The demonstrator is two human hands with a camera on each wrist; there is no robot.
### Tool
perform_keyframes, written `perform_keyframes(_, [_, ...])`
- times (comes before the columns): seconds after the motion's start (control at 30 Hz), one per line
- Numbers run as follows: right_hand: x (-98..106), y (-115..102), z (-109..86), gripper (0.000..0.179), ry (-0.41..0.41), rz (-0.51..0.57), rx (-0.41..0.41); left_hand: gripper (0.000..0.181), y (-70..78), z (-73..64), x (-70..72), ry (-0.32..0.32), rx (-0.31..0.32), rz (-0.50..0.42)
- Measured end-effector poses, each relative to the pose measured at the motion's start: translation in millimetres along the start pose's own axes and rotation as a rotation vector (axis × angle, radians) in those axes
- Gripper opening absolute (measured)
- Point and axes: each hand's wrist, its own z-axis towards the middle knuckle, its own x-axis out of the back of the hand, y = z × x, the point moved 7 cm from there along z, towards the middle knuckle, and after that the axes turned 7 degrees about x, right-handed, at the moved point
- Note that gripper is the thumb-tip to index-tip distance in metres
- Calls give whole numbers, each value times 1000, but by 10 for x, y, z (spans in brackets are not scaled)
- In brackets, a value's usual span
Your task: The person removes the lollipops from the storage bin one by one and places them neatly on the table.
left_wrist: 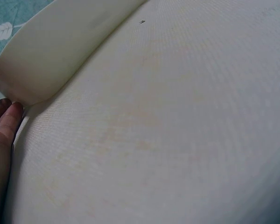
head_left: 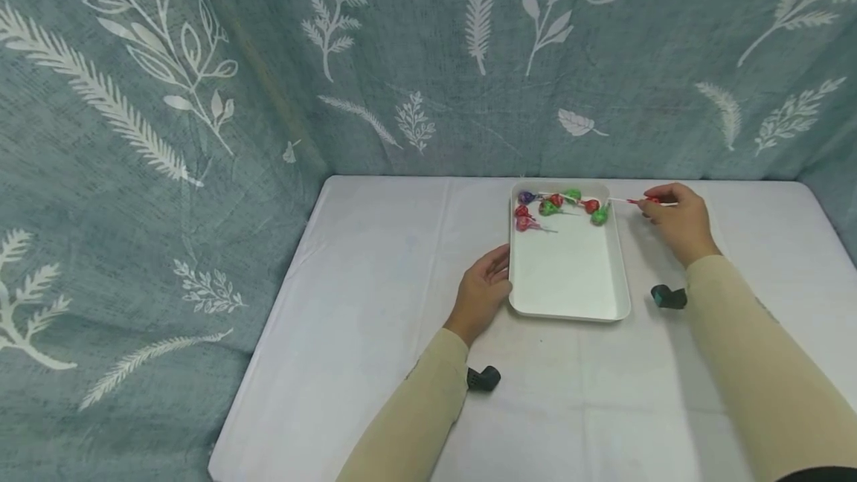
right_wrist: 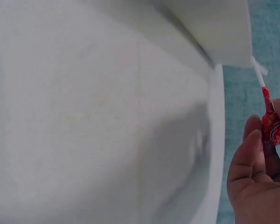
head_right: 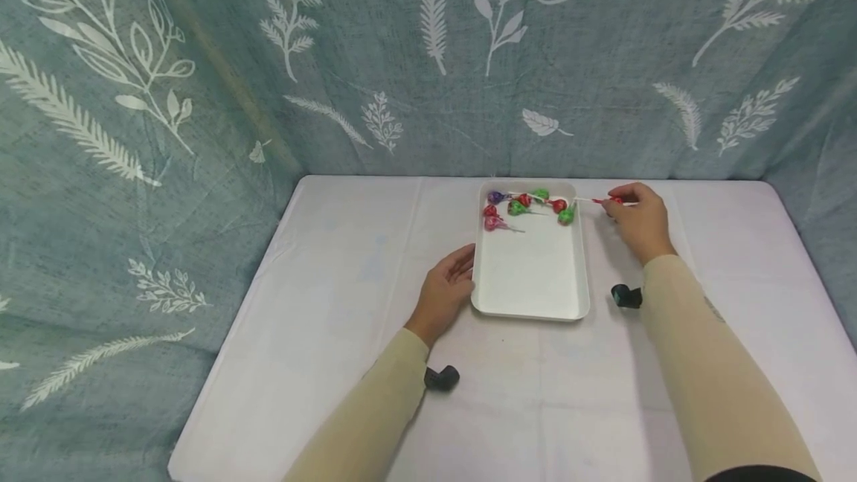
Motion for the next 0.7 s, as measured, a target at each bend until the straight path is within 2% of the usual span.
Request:
perform_keyframes(0.5, [39,239,0,50,-4,-49,-123,69,-4,3,0,2,35,-5])
perform_keyframes(0.7, [44,279,-9,50,-5,-59,-126,69,-5,5,8,13,49,13])
